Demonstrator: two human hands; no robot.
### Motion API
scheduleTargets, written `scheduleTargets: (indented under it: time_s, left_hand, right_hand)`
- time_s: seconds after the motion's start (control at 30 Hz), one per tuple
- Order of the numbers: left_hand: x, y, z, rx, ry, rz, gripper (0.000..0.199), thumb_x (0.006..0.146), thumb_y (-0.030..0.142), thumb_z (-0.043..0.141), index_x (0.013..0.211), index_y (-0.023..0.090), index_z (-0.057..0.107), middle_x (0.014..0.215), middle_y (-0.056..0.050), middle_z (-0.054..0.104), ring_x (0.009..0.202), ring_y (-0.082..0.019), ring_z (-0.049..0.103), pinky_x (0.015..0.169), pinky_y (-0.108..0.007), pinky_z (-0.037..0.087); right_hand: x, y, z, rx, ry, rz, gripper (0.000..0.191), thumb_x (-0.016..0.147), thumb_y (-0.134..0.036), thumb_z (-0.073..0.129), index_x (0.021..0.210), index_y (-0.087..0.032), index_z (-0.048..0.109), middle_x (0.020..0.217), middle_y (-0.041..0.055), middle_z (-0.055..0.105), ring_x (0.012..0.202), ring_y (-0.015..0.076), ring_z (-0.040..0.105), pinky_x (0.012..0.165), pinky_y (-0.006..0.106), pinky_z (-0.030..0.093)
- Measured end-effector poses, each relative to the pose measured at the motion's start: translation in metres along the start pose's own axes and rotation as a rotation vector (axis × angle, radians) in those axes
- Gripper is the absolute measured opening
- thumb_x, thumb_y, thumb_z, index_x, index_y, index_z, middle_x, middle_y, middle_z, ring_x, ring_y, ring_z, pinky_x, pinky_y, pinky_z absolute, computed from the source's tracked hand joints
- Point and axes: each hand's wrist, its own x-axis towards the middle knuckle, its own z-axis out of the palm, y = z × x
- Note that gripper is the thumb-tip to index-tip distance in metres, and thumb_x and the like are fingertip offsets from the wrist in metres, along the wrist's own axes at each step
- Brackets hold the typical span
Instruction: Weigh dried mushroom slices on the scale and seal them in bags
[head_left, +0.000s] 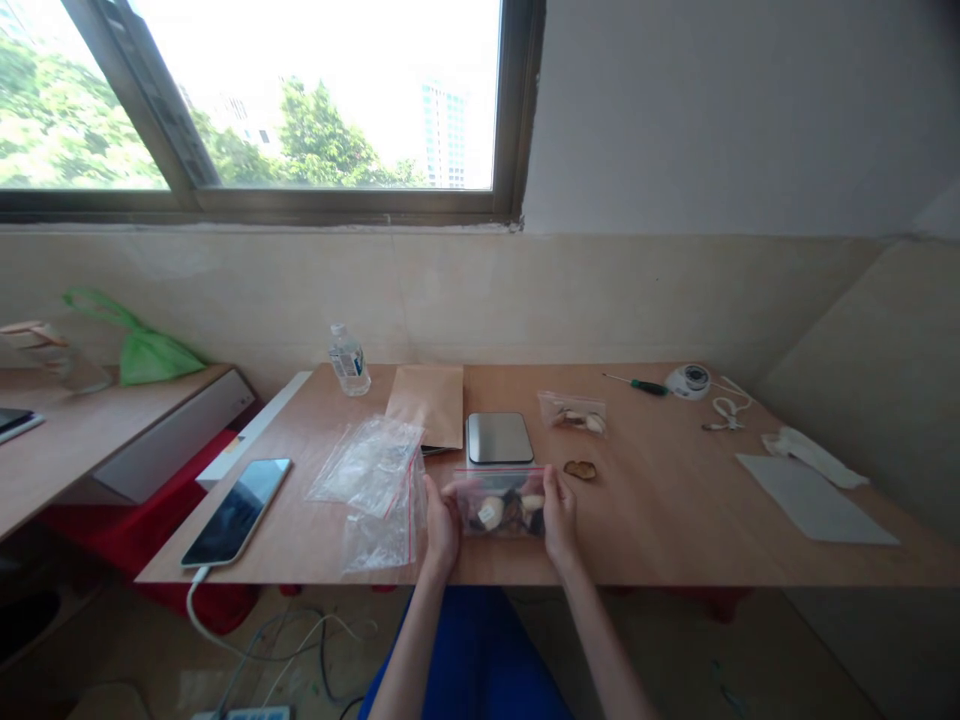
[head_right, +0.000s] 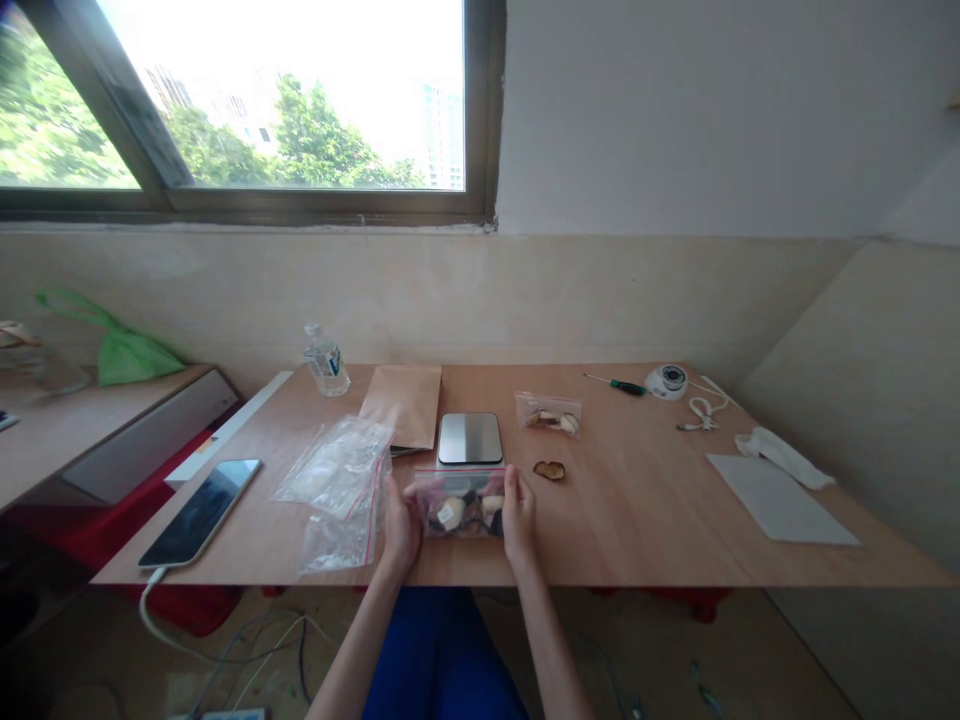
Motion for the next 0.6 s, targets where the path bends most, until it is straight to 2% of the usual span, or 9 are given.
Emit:
scheduleTargets:
  time_s: [0.1,0.23,0.33,0.43,0.53,0.6]
  left_hand:
    - [0.0,0.004,-0.001,-0.12,0.002,-0.047,0.075,0.083,0.065,0.017,0.075,0.013,0.07,0.067,-0.01,0.069,0.063,-0.016,0.061,0.063,-0.027,0.046]
    - [0.002,0.001,-0.002,-0.094,-0.002,-0.022,0.068,0.084,0.062,0.024,0.072,0.012,0.069,0.065,-0.009,0.066,0.062,-0.016,0.059,0.061,-0.027,0.044]
    - [-0.001,-0.001,0.0,0.006,-0.011,0.036,0.062,0.085,0.058,0.027,0.073,0.013,0.068,0.067,-0.008,0.066,0.063,-0.017,0.057,0.061,-0.028,0.043]
    - [-0.008,0.006,-0.001,0.236,0.018,0.165,0.046,0.085,0.05,0.038,0.085,0.015,0.067,0.081,-0.008,0.066,0.074,-0.019,0.058,0.068,-0.03,0.043]
    - [-0.012,0.021,-0.008,0.514,0.12,0.366,0.029,0.084,0.038,0.046,0.098,0.02,0.063,0.098,-0.008,0.062,0.091,-0.021,0.056,0.08,-0.032,0.043]
    - [-0.009,0.033,-0.018,0.7,0.281,0.476,0.029,0.085,0.031,0.042,0.106,0.021,0.059,0.107,-0.009,0.059,0.102,-0.022,0.053,0.089,-0.036,0.039]
  right_hand:
    - [0.046,-0.021,-0.025,-0.109,0.039,-0.083,0.053,0.077,-0.066,0.043,0.066,-0.017,0.06,0.058,0.005,0.063,0.053,0.0182,0.058,0.052,0.028,0.044]
    - [0.132,-0.044,-0.066,-0.428,0.195,-0.271,0.061,0.074,-0.073,0.035,0.061,-0.016,0.055,0.055,0.0052,0.059,0.054,0.018,0.055,0.053,0.028,0.042]
    - [0.174,-0.045,-0.086,-0.603,0.26,-0.248,0.065,0.076,-0.071,0.028,0.066,-0.015,0.058,0.06,0.0096,0.061,0.063,0.0227,0.058,0.059,0.032,0.044]
    - [0.176,-0.032,-0.091,-0.664,0.382,-0.23,0.058,0.076,-0.062,0.038,0.089,-0.01,0.06,0.088,0.0205,0.063,0.09,0.0326,0.057,0.076,0.043,0.043]
    - [0.15,-0.007,-0.091,-0.827,0.508,-0.332,0.059,0.078,-0.05,0.043,0.117,-0.006,0.049,0.123,0.0285,0.045,0.115,0.04,0.04,0.089,0.056,0.032]
    - [0.13,0.014,-0.092,-0.949,0.405,-0.492,0.053,0.081,-0.043,0.039,0.122,-0.01,0.045,0.13,0.0248,0.04,0.121,0.0369,0.036,0.092,0.055,0.031]
